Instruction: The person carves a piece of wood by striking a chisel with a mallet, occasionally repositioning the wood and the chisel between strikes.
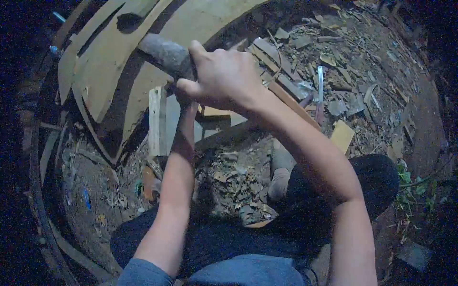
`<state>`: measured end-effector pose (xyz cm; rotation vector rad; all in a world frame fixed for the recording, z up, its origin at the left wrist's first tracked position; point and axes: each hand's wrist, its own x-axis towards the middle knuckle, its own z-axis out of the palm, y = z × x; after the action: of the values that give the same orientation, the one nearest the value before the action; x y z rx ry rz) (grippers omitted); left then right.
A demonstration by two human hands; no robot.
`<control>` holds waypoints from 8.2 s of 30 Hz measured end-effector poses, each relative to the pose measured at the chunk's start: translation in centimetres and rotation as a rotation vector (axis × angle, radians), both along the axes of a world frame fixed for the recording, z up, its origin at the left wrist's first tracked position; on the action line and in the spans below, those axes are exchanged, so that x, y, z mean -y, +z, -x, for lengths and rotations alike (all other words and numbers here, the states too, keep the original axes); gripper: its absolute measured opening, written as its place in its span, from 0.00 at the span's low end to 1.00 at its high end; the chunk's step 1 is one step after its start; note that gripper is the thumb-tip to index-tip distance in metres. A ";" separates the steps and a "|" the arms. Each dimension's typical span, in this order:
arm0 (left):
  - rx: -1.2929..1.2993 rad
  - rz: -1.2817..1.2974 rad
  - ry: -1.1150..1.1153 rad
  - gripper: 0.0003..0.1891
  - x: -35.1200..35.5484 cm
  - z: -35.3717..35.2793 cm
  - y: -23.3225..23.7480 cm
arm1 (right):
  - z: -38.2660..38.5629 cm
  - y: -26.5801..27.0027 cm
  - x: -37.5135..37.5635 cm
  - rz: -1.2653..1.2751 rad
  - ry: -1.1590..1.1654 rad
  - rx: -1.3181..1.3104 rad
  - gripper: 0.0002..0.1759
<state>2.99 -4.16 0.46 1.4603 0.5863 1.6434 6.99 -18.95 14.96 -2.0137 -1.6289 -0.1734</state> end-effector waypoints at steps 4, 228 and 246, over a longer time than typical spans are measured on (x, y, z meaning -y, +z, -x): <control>-0.138 -0.102 -0.031 0.14 -0.1 0.1 -0.6 | 1.0 0.7 1.4 -0.192 -0.019 -0.081 0.36; -0.296 -0.378 -0.208 0.10 0.4 2.8 2.5 | -0.8 1.0 2.6 0.056 -0.068 -0.173 0.30; -0.215 -0.185 -0.074 0.11 -2.0 2.1 -2.6 | 1.2 0.7 2.6 0.073 -0.010 0.051 0.32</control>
<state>0.87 -2.19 -2.17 1.7879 0.5001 1.5263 5.79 -21.55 15.69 -2.0885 -1.6791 -0.1723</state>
